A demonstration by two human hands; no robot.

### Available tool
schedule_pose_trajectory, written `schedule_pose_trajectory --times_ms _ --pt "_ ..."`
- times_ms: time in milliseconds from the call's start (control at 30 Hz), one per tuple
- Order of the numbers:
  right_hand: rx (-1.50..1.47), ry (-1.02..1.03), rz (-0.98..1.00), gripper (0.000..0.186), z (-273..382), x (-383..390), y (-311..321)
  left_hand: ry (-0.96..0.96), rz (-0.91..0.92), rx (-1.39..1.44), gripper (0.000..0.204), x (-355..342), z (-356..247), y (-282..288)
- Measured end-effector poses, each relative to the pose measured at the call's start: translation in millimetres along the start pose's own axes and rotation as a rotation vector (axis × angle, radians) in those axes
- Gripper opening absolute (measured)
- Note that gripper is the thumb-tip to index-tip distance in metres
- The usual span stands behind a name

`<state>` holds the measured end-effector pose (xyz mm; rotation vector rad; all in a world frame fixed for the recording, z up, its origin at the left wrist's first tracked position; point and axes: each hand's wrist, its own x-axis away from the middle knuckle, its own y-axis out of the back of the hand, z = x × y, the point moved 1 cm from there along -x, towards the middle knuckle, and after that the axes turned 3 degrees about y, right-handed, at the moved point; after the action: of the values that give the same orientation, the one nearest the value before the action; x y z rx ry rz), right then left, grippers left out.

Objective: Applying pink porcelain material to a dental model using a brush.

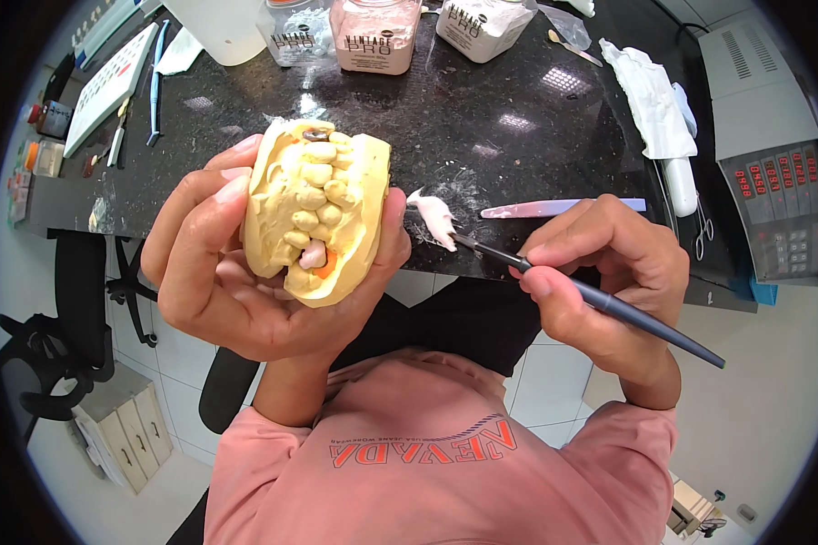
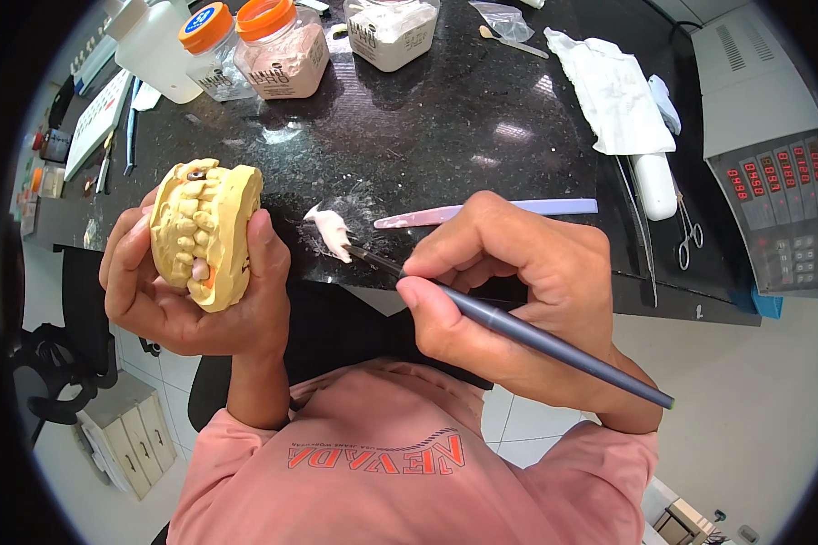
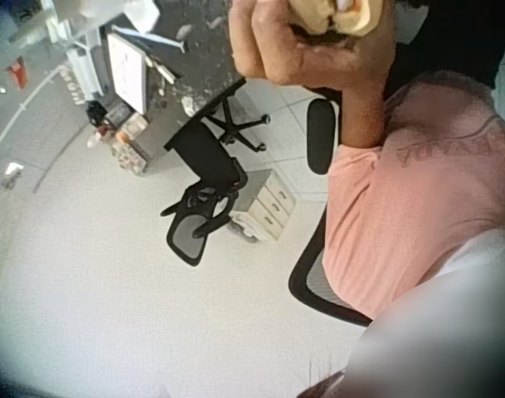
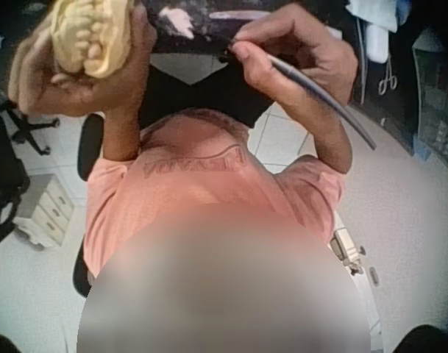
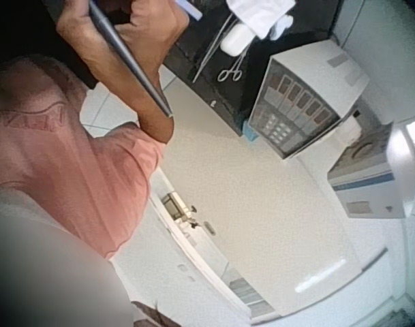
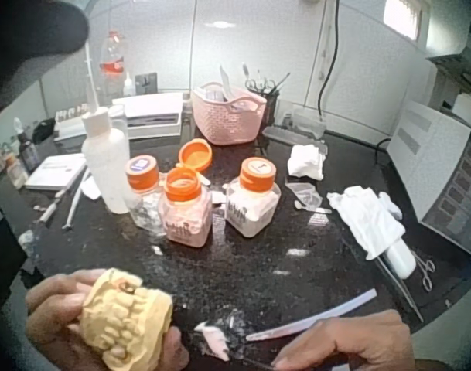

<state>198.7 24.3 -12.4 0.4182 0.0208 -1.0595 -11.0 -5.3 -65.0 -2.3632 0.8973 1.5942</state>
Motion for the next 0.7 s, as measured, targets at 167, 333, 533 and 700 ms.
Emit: schedule_pose_trajectory --times_ms 167,333,533,700 --pt "-0.053 -0.025 -0.055 0.011 0.1 3.6 2.2 -0.003 -0.011 0.016 0.075 0.7 0.9 -1.1" --pt "-0.049 -0.063 -0.030 0.011 1.3 1.1 2.4 0.006 -0.008 -0.027 0.077 -0.2 0.0 -1.2" --pt "-0.047 -0.058 -0.035 0.012 1.4 0.6 1.3 0.003 -0.005 -0.024 0.076 0.0 0.2 -1.2" --pt "-0.045 -0.067 -0.019 0.012 1.7 0.5 1.0 0.000 -0.004 -0.024 0.076 0.2 0.3 -0.6"
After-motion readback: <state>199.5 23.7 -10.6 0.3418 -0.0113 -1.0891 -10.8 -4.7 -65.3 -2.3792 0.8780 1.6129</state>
